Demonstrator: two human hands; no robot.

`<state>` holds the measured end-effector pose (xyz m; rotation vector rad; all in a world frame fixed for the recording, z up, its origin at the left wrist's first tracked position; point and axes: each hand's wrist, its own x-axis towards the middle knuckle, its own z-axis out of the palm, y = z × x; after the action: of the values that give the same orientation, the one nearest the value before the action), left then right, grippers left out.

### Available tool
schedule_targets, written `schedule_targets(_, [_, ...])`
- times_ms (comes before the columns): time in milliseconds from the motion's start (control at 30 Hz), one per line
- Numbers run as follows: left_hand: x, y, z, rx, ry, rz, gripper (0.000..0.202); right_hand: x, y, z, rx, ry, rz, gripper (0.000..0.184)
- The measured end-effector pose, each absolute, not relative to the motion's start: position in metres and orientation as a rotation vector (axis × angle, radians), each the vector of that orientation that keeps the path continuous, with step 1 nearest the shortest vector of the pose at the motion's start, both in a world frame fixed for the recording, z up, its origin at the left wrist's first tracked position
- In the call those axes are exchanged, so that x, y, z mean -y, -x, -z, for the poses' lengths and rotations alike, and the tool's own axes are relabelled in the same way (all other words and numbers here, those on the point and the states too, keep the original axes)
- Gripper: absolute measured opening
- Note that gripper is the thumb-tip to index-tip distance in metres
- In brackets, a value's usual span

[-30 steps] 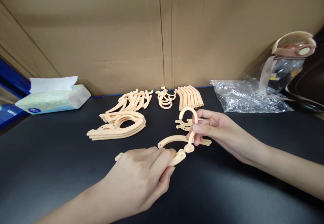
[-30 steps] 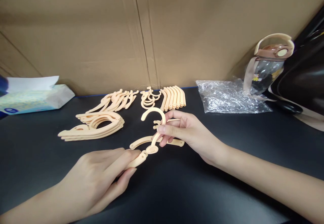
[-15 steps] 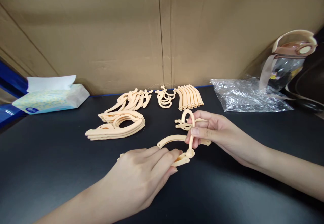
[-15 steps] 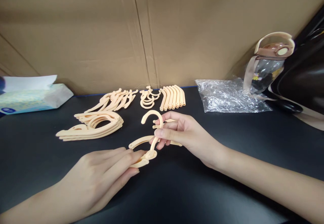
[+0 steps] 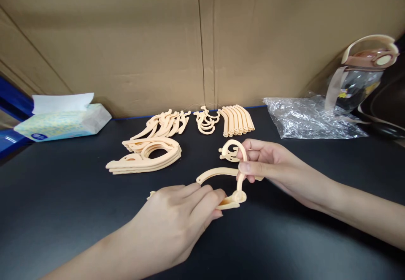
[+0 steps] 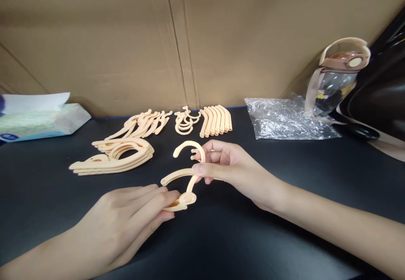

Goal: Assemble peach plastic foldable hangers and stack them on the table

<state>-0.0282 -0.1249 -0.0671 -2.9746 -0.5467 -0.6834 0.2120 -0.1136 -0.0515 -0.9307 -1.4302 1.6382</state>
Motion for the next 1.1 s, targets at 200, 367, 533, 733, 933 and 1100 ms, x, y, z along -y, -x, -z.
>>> schedule_targets(200, [0.1248,0.0310,0.0664,0.594,2.998,0.731,0.018,0.1109,-0.2129,0.0556,1.431,0.957,-1.645,0.018])
schedule_targets(367, [0.1236,0.0313,0.0669,0.598,2.996,0.727,0.019,0.1101,-0.2132,0.0575,1.399,0.938,-1.666,0.017])
schedule_targets(533, [0.1209,0.0309,0.0699,0.591,3.043,0.725,0.019,0.1106,-0.2135,0.0588,1.388,0.922,-1.673,0.016])
schedule_targets(733, [0.1210,0.0300,0.0703,0.565,3.042,0.702,0.019,0.1108,-0.2124,0.0594,1.425,0.906,-1.657,0.013])
schedule_targets(933, [0.1201,0.0291,0.0686,0.553,3.068,0.692,0.020,0.1122,-0.2111,0.0569,1.453,0.871,-1.628,0.015])
schedule_targets(1100, [0.1196,0.0291,0.0692,0.561,3.106,0.676,0.021,0.1140,-0.2093,0.0562,1.456,0.904,-1.559,0.021])
